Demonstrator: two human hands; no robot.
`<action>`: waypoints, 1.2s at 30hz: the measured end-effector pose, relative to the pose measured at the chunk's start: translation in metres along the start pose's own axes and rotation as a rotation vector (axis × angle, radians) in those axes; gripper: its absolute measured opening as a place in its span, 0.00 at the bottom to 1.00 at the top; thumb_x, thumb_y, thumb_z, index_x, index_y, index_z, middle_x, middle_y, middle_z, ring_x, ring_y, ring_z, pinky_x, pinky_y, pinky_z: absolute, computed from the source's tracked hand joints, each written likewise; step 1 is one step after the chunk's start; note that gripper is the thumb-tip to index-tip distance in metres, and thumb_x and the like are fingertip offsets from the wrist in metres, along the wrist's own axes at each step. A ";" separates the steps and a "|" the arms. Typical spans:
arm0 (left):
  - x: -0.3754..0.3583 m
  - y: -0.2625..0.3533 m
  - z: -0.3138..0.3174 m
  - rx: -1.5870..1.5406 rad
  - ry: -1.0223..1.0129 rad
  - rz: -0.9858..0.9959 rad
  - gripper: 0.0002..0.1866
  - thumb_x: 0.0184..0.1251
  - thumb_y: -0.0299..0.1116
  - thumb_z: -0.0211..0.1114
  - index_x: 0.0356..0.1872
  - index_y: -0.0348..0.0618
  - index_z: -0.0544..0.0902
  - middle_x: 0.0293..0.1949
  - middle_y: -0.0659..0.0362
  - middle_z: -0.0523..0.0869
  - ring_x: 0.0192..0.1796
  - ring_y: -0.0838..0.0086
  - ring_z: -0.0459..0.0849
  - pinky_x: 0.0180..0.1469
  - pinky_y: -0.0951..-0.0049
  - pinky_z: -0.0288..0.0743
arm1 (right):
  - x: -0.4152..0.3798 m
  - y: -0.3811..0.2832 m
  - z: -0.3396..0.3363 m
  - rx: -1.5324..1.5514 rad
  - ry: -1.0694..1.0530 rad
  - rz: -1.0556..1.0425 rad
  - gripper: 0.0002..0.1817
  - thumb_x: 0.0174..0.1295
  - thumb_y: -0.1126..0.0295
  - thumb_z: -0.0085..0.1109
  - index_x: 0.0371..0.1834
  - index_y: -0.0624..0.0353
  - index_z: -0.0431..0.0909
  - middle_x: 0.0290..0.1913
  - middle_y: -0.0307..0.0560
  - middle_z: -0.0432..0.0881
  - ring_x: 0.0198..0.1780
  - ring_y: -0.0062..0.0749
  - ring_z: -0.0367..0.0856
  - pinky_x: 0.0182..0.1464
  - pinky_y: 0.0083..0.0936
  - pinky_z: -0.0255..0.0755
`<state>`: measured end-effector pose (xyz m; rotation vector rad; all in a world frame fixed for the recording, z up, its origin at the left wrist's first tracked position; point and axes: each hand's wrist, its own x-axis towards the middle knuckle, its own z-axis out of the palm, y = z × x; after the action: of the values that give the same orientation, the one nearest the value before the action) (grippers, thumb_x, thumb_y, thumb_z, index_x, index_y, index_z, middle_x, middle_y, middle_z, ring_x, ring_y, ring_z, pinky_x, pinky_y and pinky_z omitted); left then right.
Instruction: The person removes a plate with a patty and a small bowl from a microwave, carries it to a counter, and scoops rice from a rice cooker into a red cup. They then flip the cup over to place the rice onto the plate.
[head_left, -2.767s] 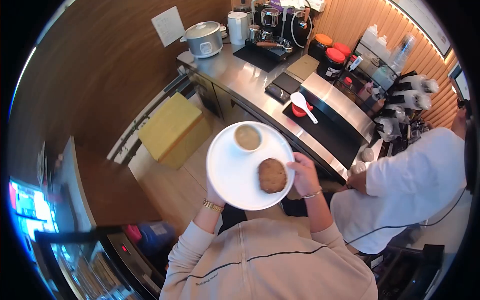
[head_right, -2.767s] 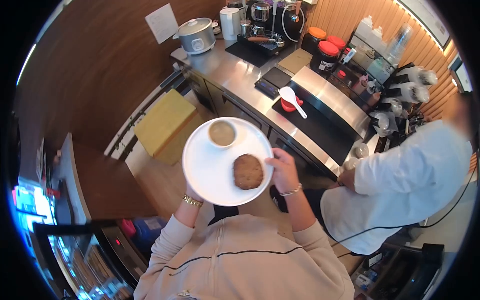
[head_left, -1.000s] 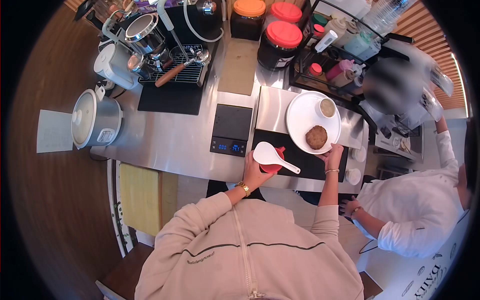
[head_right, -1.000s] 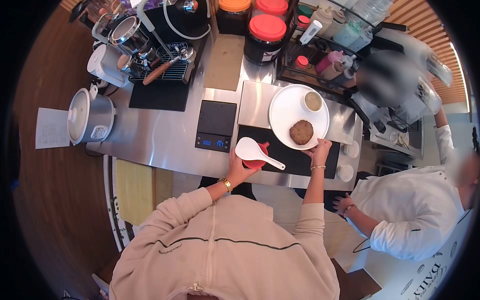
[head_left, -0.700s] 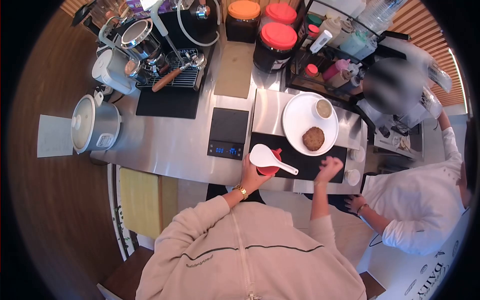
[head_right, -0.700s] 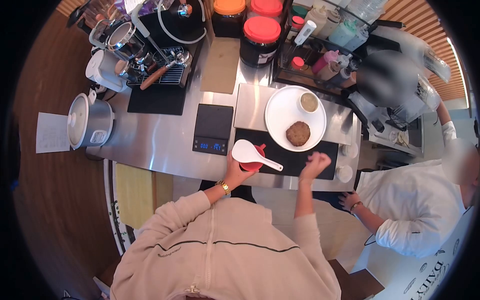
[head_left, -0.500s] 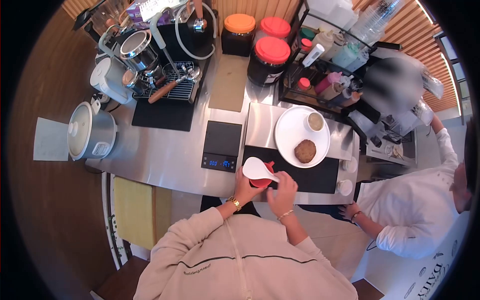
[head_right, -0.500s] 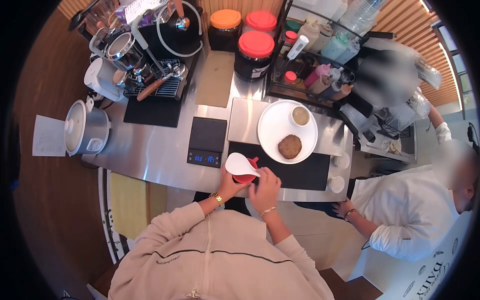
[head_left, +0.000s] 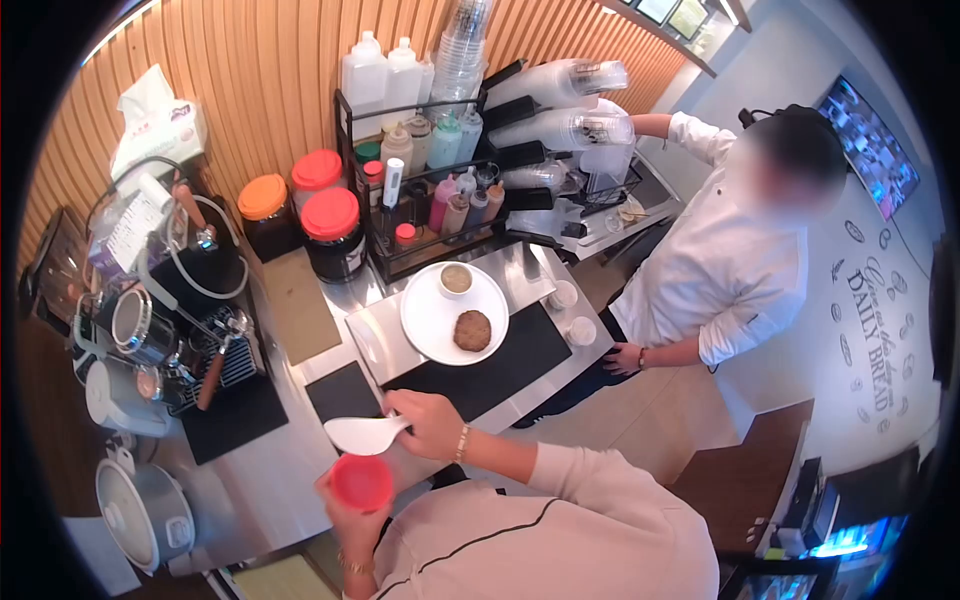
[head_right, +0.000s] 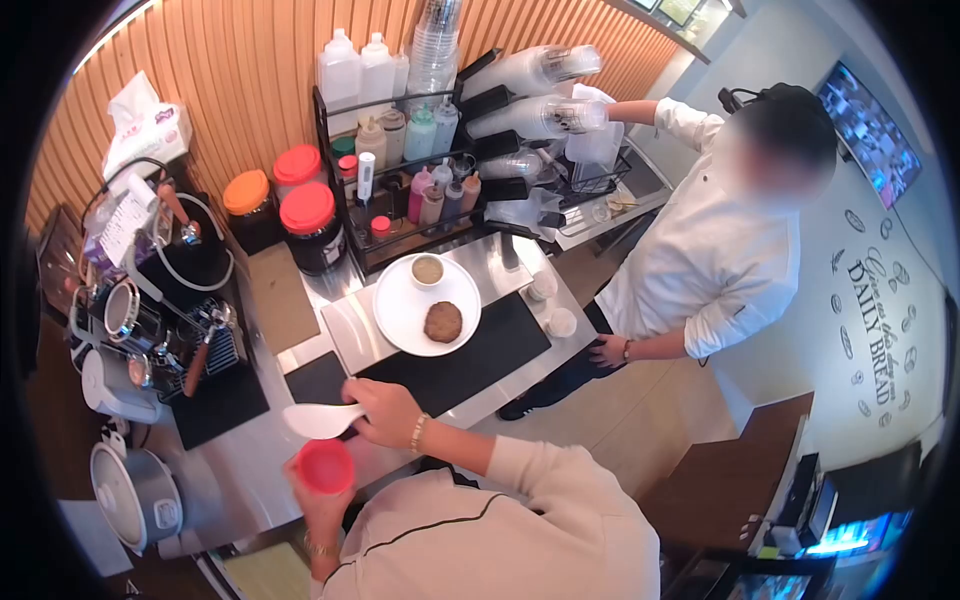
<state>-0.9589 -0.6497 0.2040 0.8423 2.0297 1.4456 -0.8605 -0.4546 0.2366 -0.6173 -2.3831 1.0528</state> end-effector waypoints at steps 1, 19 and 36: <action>-0.005 -0.005 -0.029 -0.021 0.039 0.058 0.50 0.35 0.35 0.81 0.62 0.36 0.61 0.55 0.52 0.73 0.58 0.63 0.74 0.59 0.65 0.70 | 0.020 -0.015 0.012 0.031 -0.041 -0.024 0.09 0.53 0.71 0.57 0.35 0.54 0.68 0.25 0.47 0.77 0.28 0.47 0.79 0.30 0.39 0.71; -0.133 -0.046 -0.496 0.152 0.639 0.202 0.64 0.27 0.56 0.83 0.66 0.36 0.56 0.58 0.52 0.71 0.58 0.64 0.74 0.60 0.62 0.70 | 0.263 -0.395 0.331 0.183 -0.616 -0.221 0.19 0.48 0.52 0.71 0.31 0.58 0.84 0.26 0.48 0.84 0.30 0.36 0.84 0.37 0.33 0.78; -0.168 -0.092 -0.547 -0.208 0.954 0.120 0.59 0.26 0.58 0.83 0.62 0.37 0.64 0.59 0.54 0.70 0.59 0.66 0.73 0.61 0.64 0.68 | 0.240 -0.424 0.501 -0.651 -0.835 -0.737 0.24 0.48 0.54 0.66 0.49 0.49 0.78 0.42 0.49 0.83 0.45 0.43 0.83 0.47 0.38 0.77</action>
<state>-1.2491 -1.1431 0.2926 0.1608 2.3926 2.3813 -1.4267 -0.8569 0.3147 0.6573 -3.2513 0.1710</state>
